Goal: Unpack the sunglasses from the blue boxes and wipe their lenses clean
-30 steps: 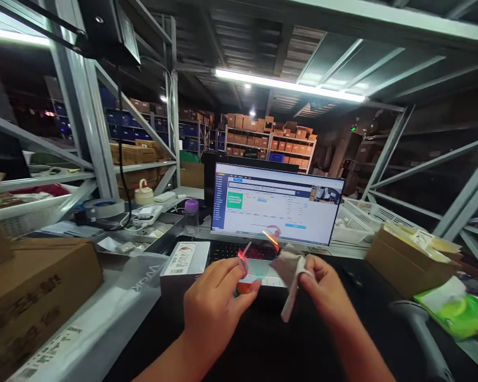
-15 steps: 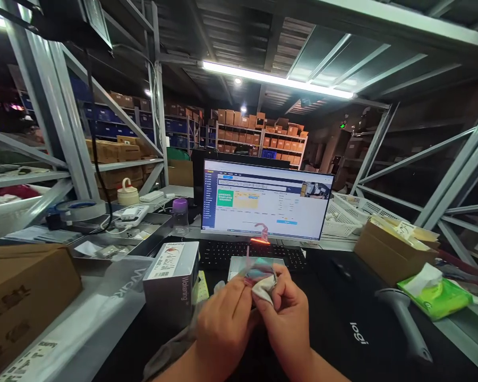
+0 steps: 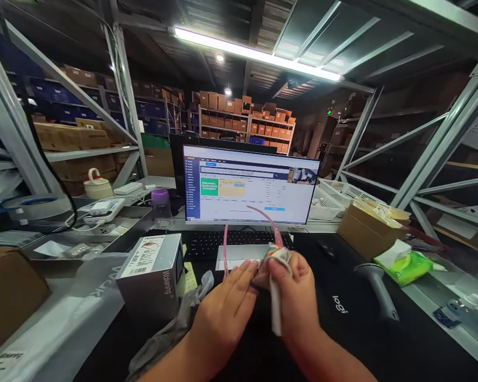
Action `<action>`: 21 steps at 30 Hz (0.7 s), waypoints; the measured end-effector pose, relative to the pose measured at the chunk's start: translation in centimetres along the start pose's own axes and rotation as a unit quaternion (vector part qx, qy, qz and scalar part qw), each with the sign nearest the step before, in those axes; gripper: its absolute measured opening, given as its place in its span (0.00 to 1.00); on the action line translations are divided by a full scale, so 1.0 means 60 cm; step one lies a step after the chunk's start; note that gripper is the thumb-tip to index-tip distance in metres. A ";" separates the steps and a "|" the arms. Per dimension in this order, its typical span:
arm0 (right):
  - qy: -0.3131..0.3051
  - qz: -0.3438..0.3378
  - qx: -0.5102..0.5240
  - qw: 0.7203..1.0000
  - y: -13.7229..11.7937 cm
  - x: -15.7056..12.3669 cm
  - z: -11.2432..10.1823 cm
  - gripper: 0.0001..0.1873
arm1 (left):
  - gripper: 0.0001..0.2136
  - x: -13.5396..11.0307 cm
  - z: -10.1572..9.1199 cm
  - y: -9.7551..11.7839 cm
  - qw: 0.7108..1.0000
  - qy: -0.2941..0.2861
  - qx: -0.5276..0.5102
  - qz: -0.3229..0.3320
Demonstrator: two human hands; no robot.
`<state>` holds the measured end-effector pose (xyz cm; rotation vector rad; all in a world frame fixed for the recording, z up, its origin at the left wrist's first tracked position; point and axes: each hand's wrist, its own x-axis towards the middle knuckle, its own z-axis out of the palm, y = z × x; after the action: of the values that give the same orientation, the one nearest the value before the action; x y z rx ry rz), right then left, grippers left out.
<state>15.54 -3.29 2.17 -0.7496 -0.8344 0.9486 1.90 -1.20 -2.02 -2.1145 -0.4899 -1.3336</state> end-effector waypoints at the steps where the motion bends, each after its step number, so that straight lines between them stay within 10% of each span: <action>1: 0.005 -0.040 -0.015 0.999 0.011 -0.007 0.004 0.36 | 0.07 -0.004 0.000 0.000 1.000 0.002 0.007 -0.009; 5: 0.002 -0.116 -0.033 0.993 0.034 -0.023 0.012 0.36 | 0.10 -0.012 -0.002 0.002 1.000 0.000 -0.012 -0.029; 21: -0.048 -0.034 0.032 0.998 0.038 -0.015 0.008 0.34 | 0.09 -0.007 0.000 -0.003 0.994 -0.042 0.040 -0.095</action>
<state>13.96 -3.15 0.24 -0.6197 -0.9038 0.9529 1.61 -1.03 -2.37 -2.1060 -0.7846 -1.3086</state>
